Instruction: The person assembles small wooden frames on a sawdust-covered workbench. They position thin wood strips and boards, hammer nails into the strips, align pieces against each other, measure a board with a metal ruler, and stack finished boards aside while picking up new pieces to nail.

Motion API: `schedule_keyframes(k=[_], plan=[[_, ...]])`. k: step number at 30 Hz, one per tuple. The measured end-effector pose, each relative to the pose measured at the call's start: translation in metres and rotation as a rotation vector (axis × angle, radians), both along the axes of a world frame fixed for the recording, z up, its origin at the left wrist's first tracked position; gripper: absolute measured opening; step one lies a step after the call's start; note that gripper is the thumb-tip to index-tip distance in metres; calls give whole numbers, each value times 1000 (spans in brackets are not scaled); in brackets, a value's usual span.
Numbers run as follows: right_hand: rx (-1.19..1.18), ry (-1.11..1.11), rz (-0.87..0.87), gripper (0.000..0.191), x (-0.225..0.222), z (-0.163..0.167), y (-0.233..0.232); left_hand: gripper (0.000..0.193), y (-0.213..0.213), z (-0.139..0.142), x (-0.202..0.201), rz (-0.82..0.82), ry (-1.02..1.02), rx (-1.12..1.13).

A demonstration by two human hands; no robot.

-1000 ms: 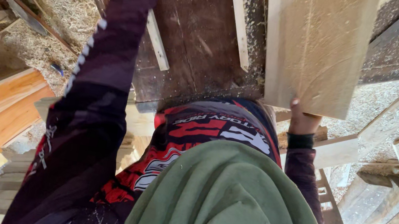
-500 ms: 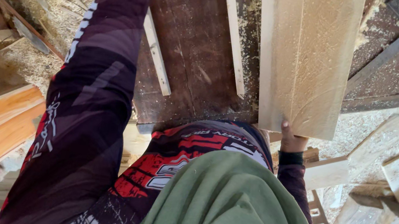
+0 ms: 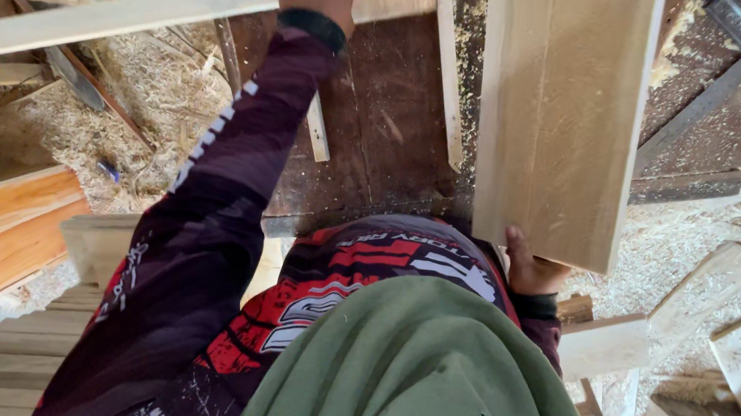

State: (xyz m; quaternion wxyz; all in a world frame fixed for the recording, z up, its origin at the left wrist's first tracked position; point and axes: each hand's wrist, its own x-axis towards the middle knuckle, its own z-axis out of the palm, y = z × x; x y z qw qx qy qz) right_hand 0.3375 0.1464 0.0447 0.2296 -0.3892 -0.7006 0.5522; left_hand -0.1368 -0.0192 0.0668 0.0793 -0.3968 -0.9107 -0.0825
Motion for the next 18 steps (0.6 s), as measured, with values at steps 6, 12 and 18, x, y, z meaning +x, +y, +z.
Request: schedule_keyframes(k=[6, 12, 18], plan=[[224, -189, 159, 33, -47, 30, 31, 53, -2, 0, 11, 27, -11, -40], [177, 6, 79, 38, -166, 20, 68, 55, 1, 5, 10, 32, -53, -70], [-392, -601, 185, 61, -224, 44, 111, 55, 0, 9, 12, 47, -106, -83]])
